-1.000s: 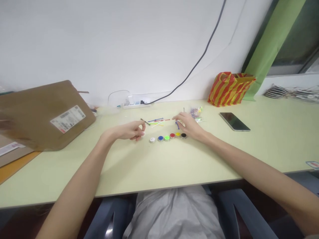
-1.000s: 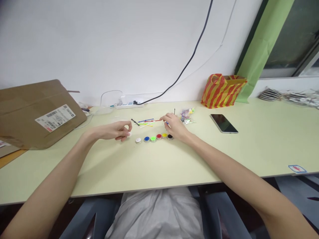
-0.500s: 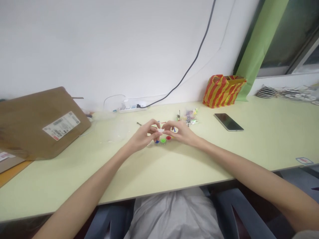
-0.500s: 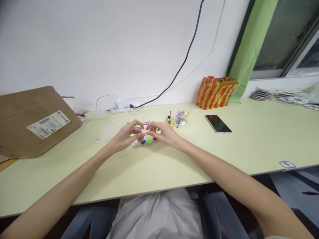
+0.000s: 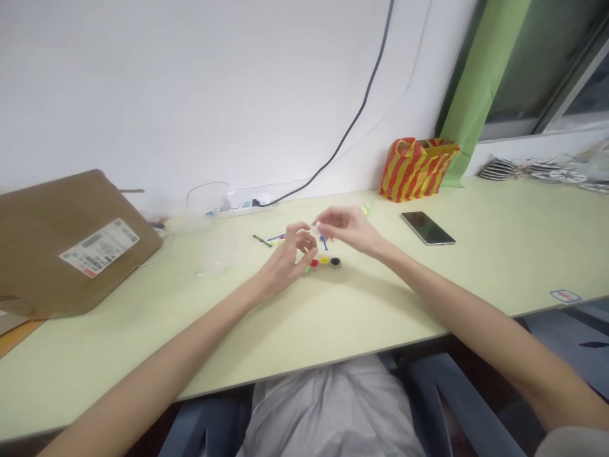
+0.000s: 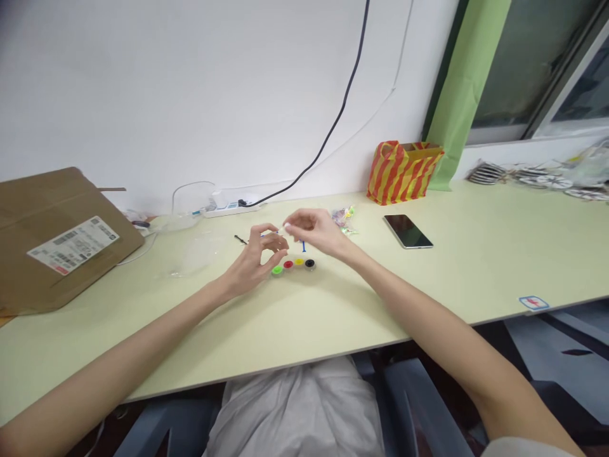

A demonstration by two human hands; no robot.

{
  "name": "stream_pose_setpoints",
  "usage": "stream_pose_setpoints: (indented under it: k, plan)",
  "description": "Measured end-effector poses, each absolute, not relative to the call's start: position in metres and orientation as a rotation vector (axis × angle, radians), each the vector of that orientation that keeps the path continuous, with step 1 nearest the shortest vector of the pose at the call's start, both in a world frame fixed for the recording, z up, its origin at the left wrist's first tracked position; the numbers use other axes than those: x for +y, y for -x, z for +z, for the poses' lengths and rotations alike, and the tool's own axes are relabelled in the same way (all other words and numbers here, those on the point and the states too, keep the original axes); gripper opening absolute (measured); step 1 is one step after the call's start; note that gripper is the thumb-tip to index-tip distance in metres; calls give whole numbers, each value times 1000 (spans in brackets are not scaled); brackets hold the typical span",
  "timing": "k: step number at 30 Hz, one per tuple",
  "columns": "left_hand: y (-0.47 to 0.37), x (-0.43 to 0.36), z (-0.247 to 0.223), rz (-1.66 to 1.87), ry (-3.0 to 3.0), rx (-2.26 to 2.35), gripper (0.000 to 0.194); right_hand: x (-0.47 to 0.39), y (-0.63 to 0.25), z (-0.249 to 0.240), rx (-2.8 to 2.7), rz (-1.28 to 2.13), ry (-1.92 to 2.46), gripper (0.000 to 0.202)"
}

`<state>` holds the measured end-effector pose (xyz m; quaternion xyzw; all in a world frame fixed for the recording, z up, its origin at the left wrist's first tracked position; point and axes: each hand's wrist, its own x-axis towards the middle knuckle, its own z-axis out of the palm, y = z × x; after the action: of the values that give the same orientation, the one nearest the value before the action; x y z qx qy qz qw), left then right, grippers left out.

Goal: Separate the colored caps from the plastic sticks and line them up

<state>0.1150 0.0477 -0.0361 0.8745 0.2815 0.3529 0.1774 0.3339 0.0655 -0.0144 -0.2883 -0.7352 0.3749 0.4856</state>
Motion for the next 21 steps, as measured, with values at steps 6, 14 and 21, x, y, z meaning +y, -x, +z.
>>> stream_pose_setpoints:
  k: [6, 14, 21]
  plan:
    - [-128, 69, -42, 471, -2923, 622, 45, 90, -377, -2, -1620, 695, 941, 33]
    - [-129, 74, -50, 126, -2931, 511, 56, 104, -401, -15, -2433, 1073, 1083, 28]
    - [-106, 71, -45, 130, -2909, 543, 58, 108, -396, -26, -2546, 1120, 1115, 30]
